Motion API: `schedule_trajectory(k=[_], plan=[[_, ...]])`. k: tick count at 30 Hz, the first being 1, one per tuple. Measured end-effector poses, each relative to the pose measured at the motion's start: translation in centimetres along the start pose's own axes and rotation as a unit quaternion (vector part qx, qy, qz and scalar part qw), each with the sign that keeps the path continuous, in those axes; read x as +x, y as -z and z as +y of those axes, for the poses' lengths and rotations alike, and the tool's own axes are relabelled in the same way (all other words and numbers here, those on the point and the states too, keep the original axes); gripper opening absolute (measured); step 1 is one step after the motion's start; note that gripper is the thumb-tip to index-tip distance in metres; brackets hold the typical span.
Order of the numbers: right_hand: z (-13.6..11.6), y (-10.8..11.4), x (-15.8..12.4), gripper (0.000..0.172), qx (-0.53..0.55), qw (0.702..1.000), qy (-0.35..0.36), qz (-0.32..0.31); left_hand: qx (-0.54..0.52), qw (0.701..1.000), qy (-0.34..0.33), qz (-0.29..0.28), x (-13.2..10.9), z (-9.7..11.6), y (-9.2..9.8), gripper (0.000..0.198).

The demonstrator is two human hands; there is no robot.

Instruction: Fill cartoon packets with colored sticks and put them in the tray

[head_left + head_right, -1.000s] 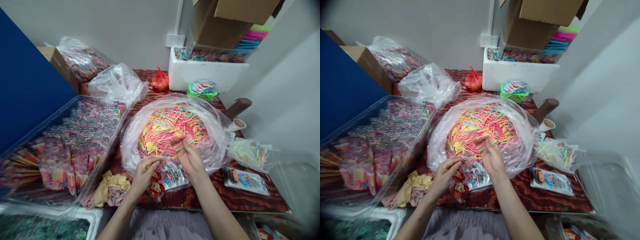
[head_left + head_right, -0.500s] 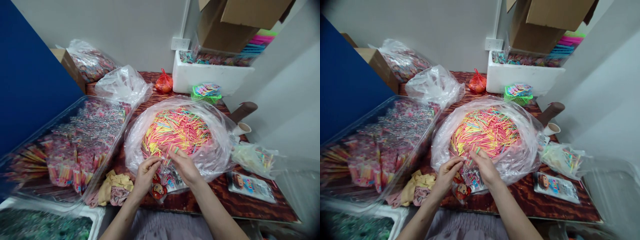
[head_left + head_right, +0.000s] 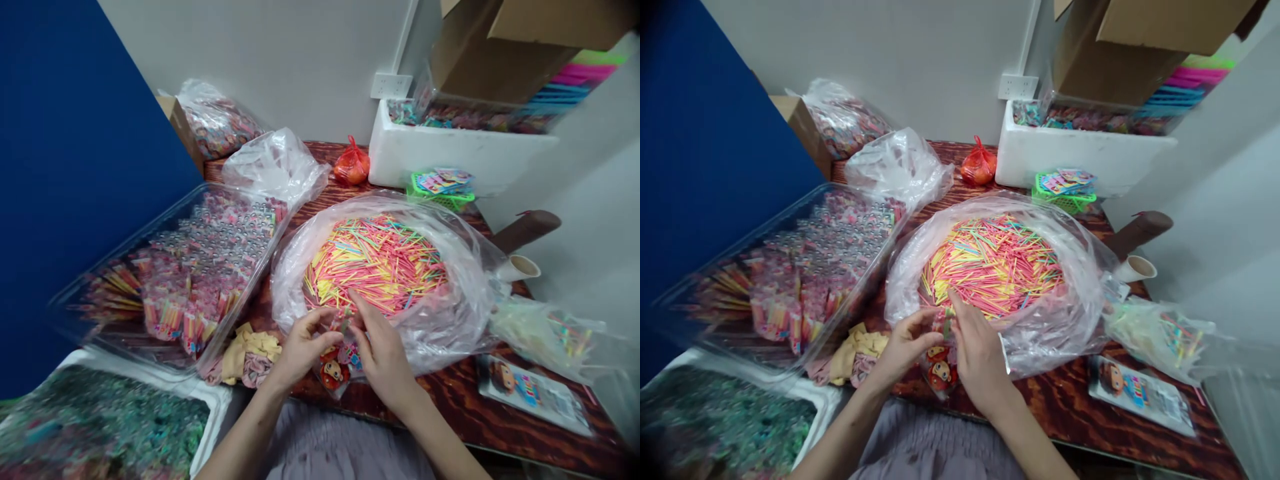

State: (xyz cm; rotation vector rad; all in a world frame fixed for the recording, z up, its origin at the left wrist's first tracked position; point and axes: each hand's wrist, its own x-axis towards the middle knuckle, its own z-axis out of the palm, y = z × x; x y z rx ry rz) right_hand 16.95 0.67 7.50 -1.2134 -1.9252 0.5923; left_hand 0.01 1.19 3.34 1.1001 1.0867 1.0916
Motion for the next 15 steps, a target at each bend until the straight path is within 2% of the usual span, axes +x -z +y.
schedule_trajectory(k=[4,6,10,15], plan=[[-0.2,-1.2,-0.4,0.041,0.033,0.999,0.003,-0.004,0.012,1.000,0.004,-0.023,-1.0,0.7,0.5,0.026],[-0.6,-1.8,-0.3,0.033,0.069,0.997,-0.005,-0.028,0.035,0.999,-0.004,0.007,-1.4,1.2,0.7,0.029],[-1.5,-2.4,0.5,0.032,0.093,0.994,-0.009,-0.059,0.052,0.996,-0.006,0.067,-1.6,1.5,1.4,0.035],[-2.3,-2.9,1.6,0.032,0.076,0.993,-0.021,-0.093,0.046,0.995,-0.012,0.086,-1.5,1.1,2.4,0.034]])
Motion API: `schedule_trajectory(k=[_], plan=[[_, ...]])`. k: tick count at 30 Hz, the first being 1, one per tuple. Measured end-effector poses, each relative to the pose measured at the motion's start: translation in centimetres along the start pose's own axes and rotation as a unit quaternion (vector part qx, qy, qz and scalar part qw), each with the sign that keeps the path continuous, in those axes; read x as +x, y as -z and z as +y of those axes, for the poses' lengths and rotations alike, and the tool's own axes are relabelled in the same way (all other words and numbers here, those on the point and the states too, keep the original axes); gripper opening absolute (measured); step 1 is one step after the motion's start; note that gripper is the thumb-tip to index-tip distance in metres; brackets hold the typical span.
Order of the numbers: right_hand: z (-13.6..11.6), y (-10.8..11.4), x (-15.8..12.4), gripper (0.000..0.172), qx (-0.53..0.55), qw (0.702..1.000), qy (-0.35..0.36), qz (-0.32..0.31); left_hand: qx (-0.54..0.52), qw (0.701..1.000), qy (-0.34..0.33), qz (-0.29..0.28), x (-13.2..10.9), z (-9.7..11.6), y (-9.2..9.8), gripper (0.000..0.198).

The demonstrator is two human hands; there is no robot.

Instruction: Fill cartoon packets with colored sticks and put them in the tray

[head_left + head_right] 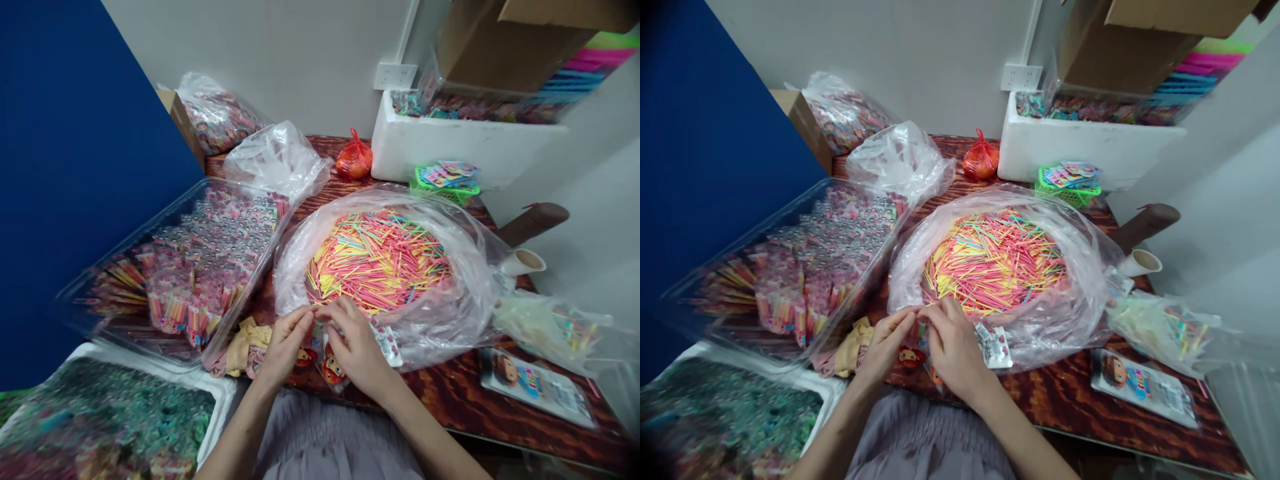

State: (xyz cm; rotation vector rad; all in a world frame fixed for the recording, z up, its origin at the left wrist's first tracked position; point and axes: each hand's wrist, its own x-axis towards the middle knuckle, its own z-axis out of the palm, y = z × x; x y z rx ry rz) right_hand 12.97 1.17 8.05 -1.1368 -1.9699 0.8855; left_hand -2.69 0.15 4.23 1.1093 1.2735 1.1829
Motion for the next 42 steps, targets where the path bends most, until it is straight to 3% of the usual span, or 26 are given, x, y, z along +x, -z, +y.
schedule_trajectory(k=[8,13,18,21,23,24,25,27,30,36,42], plan=[[1.0,-1.3,0.9,0.028,-0.006,1.000,-0.007,-0.023,0.034,0.999,-0.008,0.020,0.6,-0.5,0.8,0.033],[1.5,-2.7,0.3,0.031,0.064,0.997,-0.030,0.026,0.014,1.000,0.009,-0.007,0.6,-1.0,1.4,0.025],[2.2,-1.7,-0.5,0.034,0.130,0.989,-0.039,0.054,-0.034,0.996,0.059,0.059,1.0,-1.0,1.8,0.025],[5.1,0.7,-0.9,0.024,0.034,0.993,-0.066,0.095,-0.006,0.990,0.058,0.127,2.2,-2.2,2.1,0.029],[7.7,2.4,-1.0,0.022,-0.105,0.984,-0.080,0.121,0.122,0.975,0.006,0.184,3.5,-3.6,2.0,0.028],[9.0,3.1,-1.0,0.022,-0.182,0.972,-0.090,0.120,0.211,0.954,-0.027,0.210,4.3,-4.4,1.9,0.027],[10.0,3.6,-0.8,0.021,-0.251,0.957,-0.100,0.108,0.301,0.924,-0.054,0.227,5.0,-5.1,1.6,0.026],[11.5,4.1,-0.4,0.019,-0.358,0.925,-0.109,0.065,0.371,0.896,-0.068,0.237,6.5,-6.3,0.9,0.024],[12.0,4.1,0.4,0.016,-0.446,0.889,-0.099,0.013,0.405,0.878,-0.068,0.246,8.3,-7.2,0.1,0.022],[12.3,4.4,0.8,0.019,-0.480,0.875,-0.064,-0.012,0.441,0.860,-0.073,0.248,9.8,-7.0,0.3,0.024],[13.9,5.6,0.5,0.015,-0.400,0.913,-0.067,0.037,0.425,0.869,-0.087,0.237,8.1,-5.9,1.2,0.036]])
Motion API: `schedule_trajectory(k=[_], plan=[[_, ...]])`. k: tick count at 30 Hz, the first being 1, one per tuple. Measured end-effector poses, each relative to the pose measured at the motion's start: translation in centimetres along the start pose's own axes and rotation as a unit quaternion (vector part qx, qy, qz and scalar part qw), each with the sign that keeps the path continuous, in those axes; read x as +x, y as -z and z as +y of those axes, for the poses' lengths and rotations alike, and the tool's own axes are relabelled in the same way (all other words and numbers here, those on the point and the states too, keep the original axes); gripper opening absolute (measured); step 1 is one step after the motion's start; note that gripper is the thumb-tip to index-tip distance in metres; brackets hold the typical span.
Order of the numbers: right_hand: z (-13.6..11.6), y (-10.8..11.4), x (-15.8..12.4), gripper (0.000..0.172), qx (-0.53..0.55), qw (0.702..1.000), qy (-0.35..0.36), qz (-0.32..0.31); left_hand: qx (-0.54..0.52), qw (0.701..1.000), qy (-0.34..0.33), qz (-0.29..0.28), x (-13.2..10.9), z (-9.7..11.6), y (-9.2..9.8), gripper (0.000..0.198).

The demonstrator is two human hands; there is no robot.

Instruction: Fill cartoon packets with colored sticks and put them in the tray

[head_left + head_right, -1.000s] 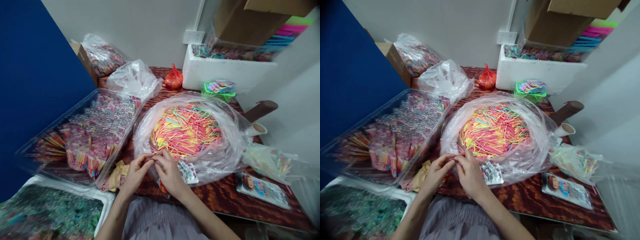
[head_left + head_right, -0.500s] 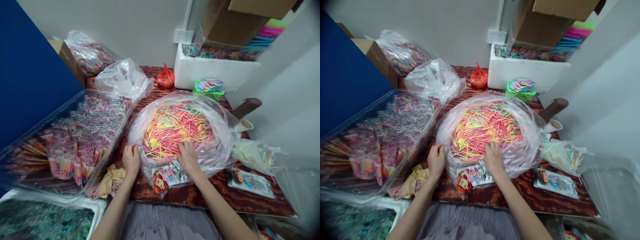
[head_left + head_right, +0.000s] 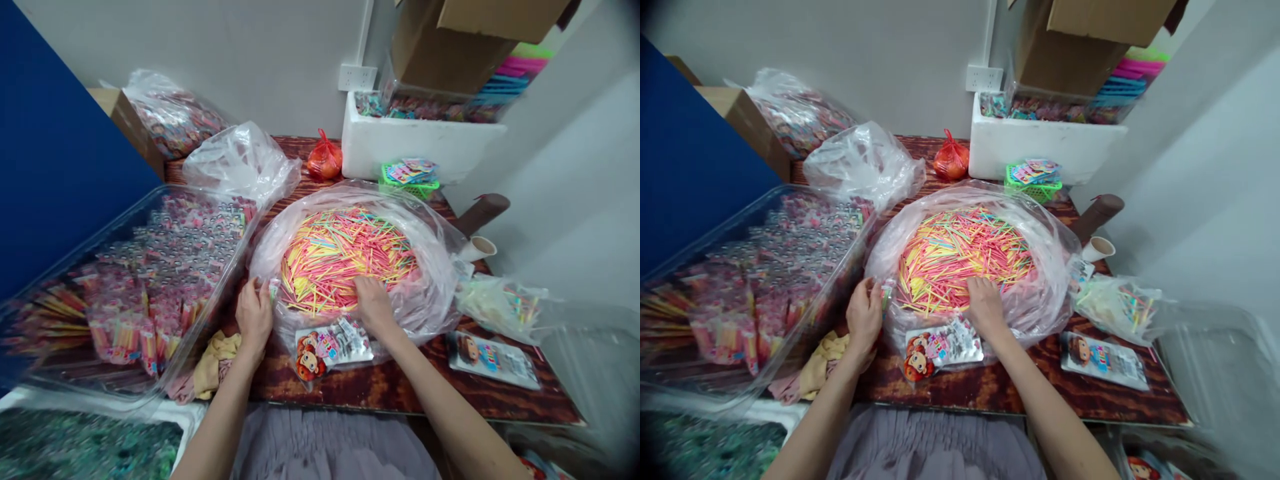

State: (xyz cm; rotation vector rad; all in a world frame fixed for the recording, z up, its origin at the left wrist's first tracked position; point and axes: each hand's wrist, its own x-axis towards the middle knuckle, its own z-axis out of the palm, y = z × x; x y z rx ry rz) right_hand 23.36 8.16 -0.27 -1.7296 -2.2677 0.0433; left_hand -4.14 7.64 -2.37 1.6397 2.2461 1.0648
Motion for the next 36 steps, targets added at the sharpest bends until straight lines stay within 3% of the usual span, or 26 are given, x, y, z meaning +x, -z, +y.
schedule_trajectory(k=[4,7,10,13,16,20,24,28,32,36], plan=[[0.8,0.0,1.1,0.015,0.188,0.976,-0.098,0.043,0.004,0.996,-0.073,0.044,-1.7,1.2,1.8,0.046],[1.4,0.7,1.4,0.010,0.386,0.905,-0.163,0.076,0.004,0.992,-0.115,0.054,-3.1,2.2,2.8,0.047],[1.4,1.3,-0.1,0.010,0.521,0.824,-0.188,0.118,-0.011,0.990,-0.136,0.030,-4.1,2.8,3.5,0.041],[0.8,0.5,-3.0,0.021,0.571,0.784,-0.208,0.124,-0.035,0.987,-0.159,0.011,-5.1,3.6,3.9,0.036],[-0.2,-1.3,-5.6,0.025,0.569,0.779,-0.243,0.098,-0.075,0.978,-0.190,-0.033,-6.1,5.3,3.7,0.035],[-0.8,-2.5,-6.5,0.020,0.571,0.778,-0.244,0.099,-0.125,0.950,-0.252,-0.139,-7.2,8.9,2.4,0.036],[-0.4,-2.8,-6.4,0.018,0.557,0.794,-0.214,0.111,-0.095,0.898,-0.354,-0.245,-8.4,12.1,0.0,0.054],[0.0,-3.4,-6.9,0.021,0.553,0.795,-0.216,0.123,-0.047,0.846,-0.422,-0.323,-8.9,13.3,-1.6,0.062],[-0.3,-2.5,-7.1,0.017,0.563,0.795,-0.202,0.102,-0.081,0.872,-0.386,-0.291,-7.7,11.7,-0.6,0.057],[-1.1,-0.7,-6.8,0.014,0.573,0.792,-0.183,0.107,-0.098,0.927,-0.276,-0.234,-6.8,8.7,1.5,0.030]])
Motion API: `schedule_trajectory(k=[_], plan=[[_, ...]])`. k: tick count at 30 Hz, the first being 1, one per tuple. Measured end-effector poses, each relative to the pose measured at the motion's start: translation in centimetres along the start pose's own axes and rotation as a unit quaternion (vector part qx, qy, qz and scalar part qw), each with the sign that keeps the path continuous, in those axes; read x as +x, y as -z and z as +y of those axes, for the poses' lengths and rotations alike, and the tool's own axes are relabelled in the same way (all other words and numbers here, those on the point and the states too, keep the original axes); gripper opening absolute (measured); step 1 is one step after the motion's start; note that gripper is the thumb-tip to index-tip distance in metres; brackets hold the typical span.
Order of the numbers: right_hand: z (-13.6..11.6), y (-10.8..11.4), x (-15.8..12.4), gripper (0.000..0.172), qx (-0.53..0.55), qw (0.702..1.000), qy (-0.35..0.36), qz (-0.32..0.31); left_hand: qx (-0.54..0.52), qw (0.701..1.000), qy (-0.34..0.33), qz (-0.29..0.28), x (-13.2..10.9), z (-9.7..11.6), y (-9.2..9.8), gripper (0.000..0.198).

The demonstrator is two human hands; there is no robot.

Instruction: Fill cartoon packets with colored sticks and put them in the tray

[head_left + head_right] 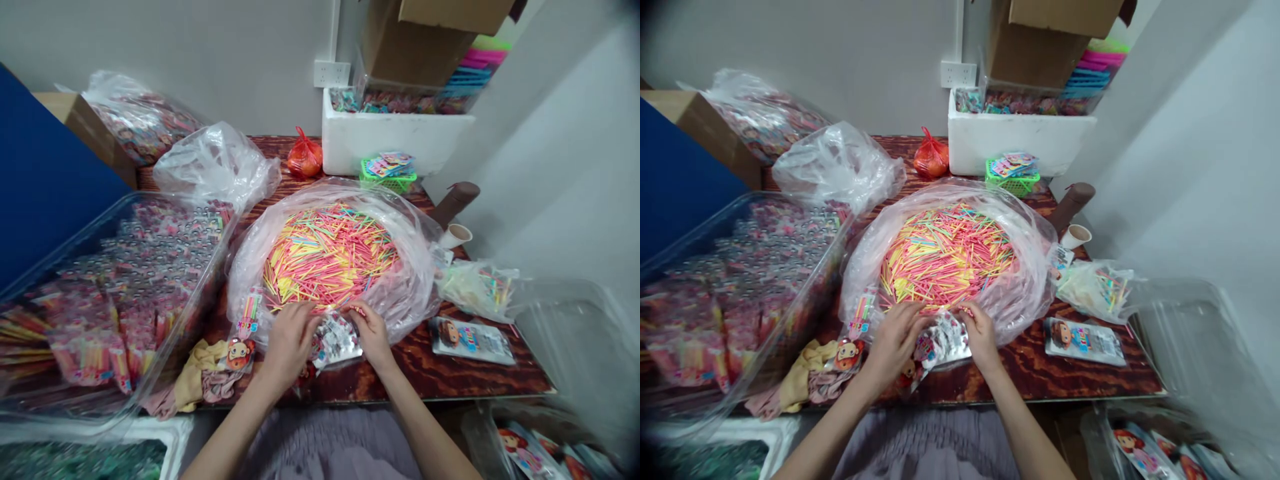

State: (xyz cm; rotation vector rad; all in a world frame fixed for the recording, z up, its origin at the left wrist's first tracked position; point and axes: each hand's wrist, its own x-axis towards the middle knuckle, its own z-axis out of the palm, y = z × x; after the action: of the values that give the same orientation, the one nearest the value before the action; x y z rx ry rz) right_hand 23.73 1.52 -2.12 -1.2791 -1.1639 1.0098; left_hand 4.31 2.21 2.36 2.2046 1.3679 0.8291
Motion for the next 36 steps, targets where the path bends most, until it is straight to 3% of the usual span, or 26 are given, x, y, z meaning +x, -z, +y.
schedule_trajectory(k=[3,7,11,14,19,22,25,31,33,36], plan=[[-1.0,-0.3,0.0,0.014,-0.014,0.999,0.032,-0.009,0.044,0.998,0.021,-0.040,-1.9,-0.7,0.0,0.023],[-1.7,-0.8,0.1,0.016,-0.025,0.998,0.051,-0.026,0.117,0.991,0.028,-0.063,-2.9,-0.7,-1.6,0.046],[-2.0,-1.2,0.0,0.017,-0.017,0.997,0.057,-0.039,0.112,0.991,0.052,-0.056,-2.1,-1.1,-2.2,0.021],[-2.1,-1.3,-0.2,0.019,-0.020,0.997,0.054,-0.044,0.079,0.994,0.067,-0.034,-1.7,-1.7,-2.1,0.008],[-2.1,-1.3,-0.2,0.023,-0.023,0.996,0.066,-0.052,-0.068,0.993,0.101,-0.003,-2.0,-2.7,-1.4,0.018],[-2.1,-1.3,0.0,0.022,-0.024,0.996,0.068,-0.054,-0.200,0.961,0.187,0.025,-2.0,-3.4,-0.8,0.028],[-2.1,-1.4,0.2,0.021,-0.026,0.996,0.063,-0.051,-0.256,0.935,0.242,0.039,-1.8,-3.9,-0.2,0.031],[-1.9,-1.4,0.4,0.020,-0.027,0.997,0.062,-0.048,-0.229,0.950,0.191,0.095,-1.2,-3.3,1.1,0.029],[-1.9,-1.4,0.3,0.020,-0.027,0.997,0.060,-0.051,-0.272,0.931,0.207,0.130,-1.0,-2.8,1.6,0.028],[-1.8,-1.4,0.3,0.020,-0.023,0.997,0.056,-0.053,-0.389,0.860,0.278,0.177,-0.4,-2.1,2.3,0.023]])
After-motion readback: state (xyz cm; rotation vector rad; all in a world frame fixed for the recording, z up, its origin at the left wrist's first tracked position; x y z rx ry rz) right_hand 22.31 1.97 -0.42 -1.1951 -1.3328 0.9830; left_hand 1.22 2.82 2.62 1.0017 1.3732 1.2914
